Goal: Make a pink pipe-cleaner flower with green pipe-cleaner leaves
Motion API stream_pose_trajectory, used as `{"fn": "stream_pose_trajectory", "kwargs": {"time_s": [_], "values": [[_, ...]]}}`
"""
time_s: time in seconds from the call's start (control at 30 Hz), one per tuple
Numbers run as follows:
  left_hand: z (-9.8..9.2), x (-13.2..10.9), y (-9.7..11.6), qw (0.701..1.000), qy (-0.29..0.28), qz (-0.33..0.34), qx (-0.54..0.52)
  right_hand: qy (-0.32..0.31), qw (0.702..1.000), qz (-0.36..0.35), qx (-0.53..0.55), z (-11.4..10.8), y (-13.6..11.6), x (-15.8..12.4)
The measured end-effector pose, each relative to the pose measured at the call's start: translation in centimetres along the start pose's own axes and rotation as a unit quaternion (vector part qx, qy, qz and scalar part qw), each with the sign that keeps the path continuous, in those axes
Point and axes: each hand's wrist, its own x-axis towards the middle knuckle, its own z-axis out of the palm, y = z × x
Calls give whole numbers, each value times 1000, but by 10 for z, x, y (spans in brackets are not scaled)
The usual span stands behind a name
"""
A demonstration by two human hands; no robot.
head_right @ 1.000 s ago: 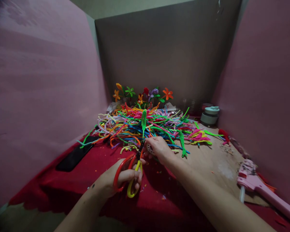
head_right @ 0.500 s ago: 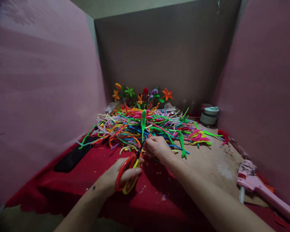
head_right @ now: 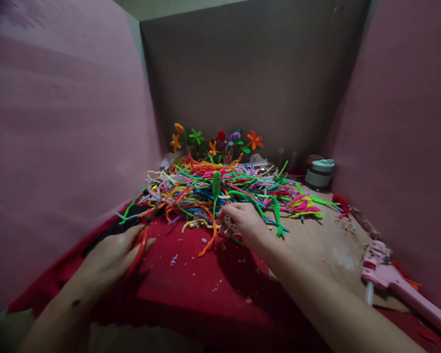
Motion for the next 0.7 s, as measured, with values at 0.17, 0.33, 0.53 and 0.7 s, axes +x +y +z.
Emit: {"fn": "stream_pose_trajectory", "kwargs": {"time_s": [0.17, 0.33, 0.53, 0.7], "values": [[5, 7, -18, 984, -83, -38, 155, -39, 999, -18, 31, 6, -7, -8], [15, 12, -9, 981, -92, 0, 168, -62, 998, -12, 11, 9, -14, -15], [27, 39, -5, 986, -53, 30, 155, -76, 997, -24, -5, 12, -20, -17], [19, 53, -1, 994, 0, 74, 76, -108, 994, -33, 1, 12, -16, -15]]}}
